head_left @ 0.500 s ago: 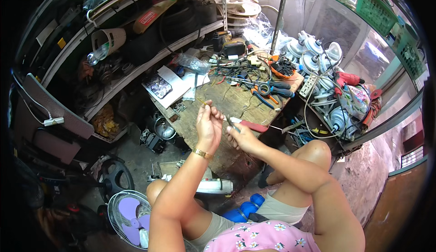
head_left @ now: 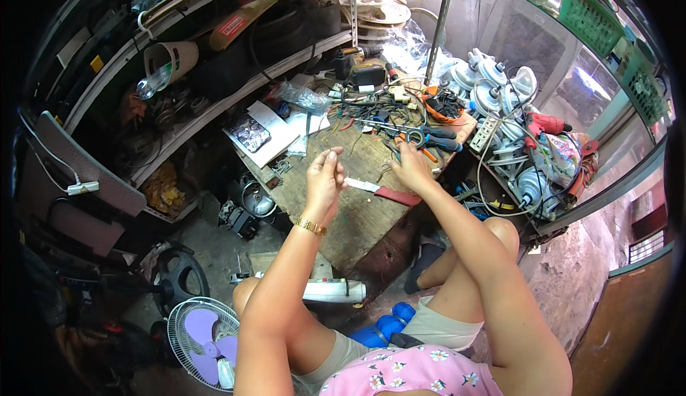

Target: The person uses a pair of pliers and a blade to strip the insulation off several colored wires and then crimps a metal connector onto the ends of the wires.

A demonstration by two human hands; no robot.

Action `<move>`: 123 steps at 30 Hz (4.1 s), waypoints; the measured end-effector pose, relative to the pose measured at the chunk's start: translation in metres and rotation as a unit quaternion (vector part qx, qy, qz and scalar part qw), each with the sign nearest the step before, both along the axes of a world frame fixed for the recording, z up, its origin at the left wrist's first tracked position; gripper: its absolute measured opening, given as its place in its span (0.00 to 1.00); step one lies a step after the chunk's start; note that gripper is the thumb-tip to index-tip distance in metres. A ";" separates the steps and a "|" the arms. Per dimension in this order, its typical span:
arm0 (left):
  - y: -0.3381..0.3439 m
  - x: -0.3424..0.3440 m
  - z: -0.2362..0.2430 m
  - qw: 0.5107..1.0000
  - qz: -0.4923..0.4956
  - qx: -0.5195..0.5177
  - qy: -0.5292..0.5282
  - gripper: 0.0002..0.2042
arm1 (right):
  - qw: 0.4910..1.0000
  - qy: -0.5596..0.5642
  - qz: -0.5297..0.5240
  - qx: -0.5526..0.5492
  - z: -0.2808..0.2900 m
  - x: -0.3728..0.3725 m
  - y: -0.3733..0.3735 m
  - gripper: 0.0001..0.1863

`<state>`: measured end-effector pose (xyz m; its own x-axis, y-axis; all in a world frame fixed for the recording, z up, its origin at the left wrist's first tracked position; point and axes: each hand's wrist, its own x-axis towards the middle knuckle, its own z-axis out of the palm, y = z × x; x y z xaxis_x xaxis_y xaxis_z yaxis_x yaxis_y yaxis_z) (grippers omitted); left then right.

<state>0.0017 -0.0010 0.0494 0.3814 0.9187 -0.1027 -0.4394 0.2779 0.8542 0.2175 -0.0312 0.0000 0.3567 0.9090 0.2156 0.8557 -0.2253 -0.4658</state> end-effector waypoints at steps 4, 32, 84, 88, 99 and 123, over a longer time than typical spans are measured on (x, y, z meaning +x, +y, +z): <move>-0.020 -0.020 0.011 0.991 0.032 0.025 0.130 0.10 | 0.970 -0.210 0.063 0.102 0.012 -0.008 -0.007 0.19; -0.060 -0.040 0.028 0.970 -0.036 0.154 0.186 0.09 | 0.773 0.599 0.201 0.058 0.095 -0.088 -0.045 0.07; -0.061 -0.037 0.025 0.991 -0.062 0.058 0.100 0.03 | 0.807 0.555 0.187 0.076 0.103 -0.062 -0.042 0.08; -0.054 -0.041 0.026 0.859 0.100 0.366 0.345 0.01 | 0.661 0.731 0.169 -0.003 0.096 -0.062 -0.042 0.06; -0.065 -0.037 0.023 0.987 -0.081 0.106 0.091 0.05 | 0.731 0.662 0.165 -0.024 0.089 -0.051 -0.029 0.12; -0.074 -0.033 0.026 0.980 0.016 0.180 0.088 0.08 | 0.754 0.572 0.310 -0.087 0.108 -0.086 -0.060 0.10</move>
